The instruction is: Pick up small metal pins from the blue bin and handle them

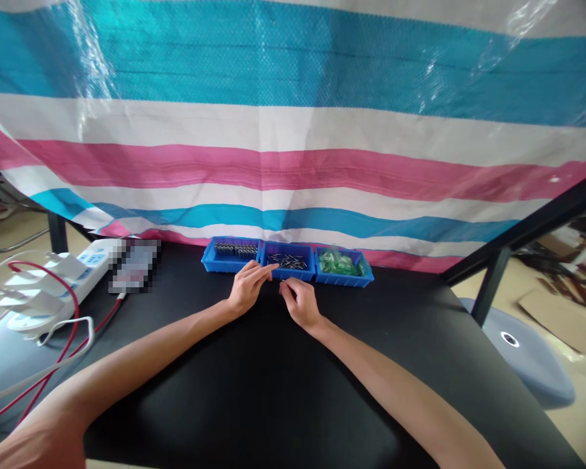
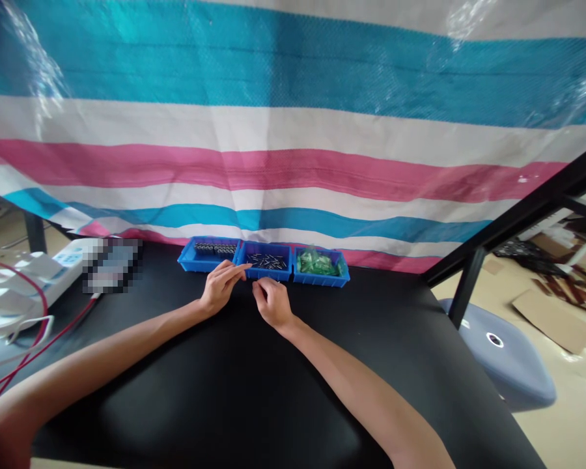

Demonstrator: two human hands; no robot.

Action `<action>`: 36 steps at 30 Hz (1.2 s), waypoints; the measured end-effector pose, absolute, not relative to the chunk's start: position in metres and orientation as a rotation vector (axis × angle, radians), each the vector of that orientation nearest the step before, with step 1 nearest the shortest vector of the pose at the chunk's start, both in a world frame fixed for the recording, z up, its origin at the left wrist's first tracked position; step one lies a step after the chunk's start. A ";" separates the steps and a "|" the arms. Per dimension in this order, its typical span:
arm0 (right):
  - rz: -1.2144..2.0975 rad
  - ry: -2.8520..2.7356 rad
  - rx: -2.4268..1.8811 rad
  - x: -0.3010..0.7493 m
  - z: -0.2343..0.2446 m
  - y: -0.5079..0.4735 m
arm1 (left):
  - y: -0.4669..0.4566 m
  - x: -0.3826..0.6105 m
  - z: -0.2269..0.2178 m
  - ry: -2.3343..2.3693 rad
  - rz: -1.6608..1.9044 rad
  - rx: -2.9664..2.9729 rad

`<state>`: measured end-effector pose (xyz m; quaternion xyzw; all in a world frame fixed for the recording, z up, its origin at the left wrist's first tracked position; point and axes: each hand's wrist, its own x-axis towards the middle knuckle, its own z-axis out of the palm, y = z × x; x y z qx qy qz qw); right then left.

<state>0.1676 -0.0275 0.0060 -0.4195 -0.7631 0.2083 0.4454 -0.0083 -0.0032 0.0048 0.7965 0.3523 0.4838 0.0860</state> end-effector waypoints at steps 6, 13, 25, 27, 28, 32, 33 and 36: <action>0.516 -1.913 -1.046 0.168 0.006 -0.027 | -0.004 -0.009 -0.001 1.121 1.386 2.168; 0.514 -1.854 -1.036 0.168 0.006 -0.028 | -0.004 -0.007 -0.002 1.062 1.500 2.130; 0.495 -1.816 -1.001 0.170 0.007 -0.030 | -0.003 -0.007 -0.004 1.001 1.462 2.130; 0.496 -1.795 -1.008 0.170 0.006 -0.029 | -0.003 -0.007 -0.006 1.037 1.478 2.052; 0.497 -1.780 -1.015 0.170 0.005 -0.029 | -0.003 -0.006 -0.008 1.048 1.477 2.024; 0.502 -1.763 -0.999 0.169 0.003 -0.028 | -0.003 -0.006 -0.010 1.046 1.415 2.072; 0.501 -1.778 -0.981 0.169 0.003 -0.028 | -0.003 -0.007 -0.010 1.039 1.396 2.101; 0.503 -1.823 -0.950 0.168 0.004 -0.028 | -0.004 -0.007 -0.008 1.012 1.355 2.169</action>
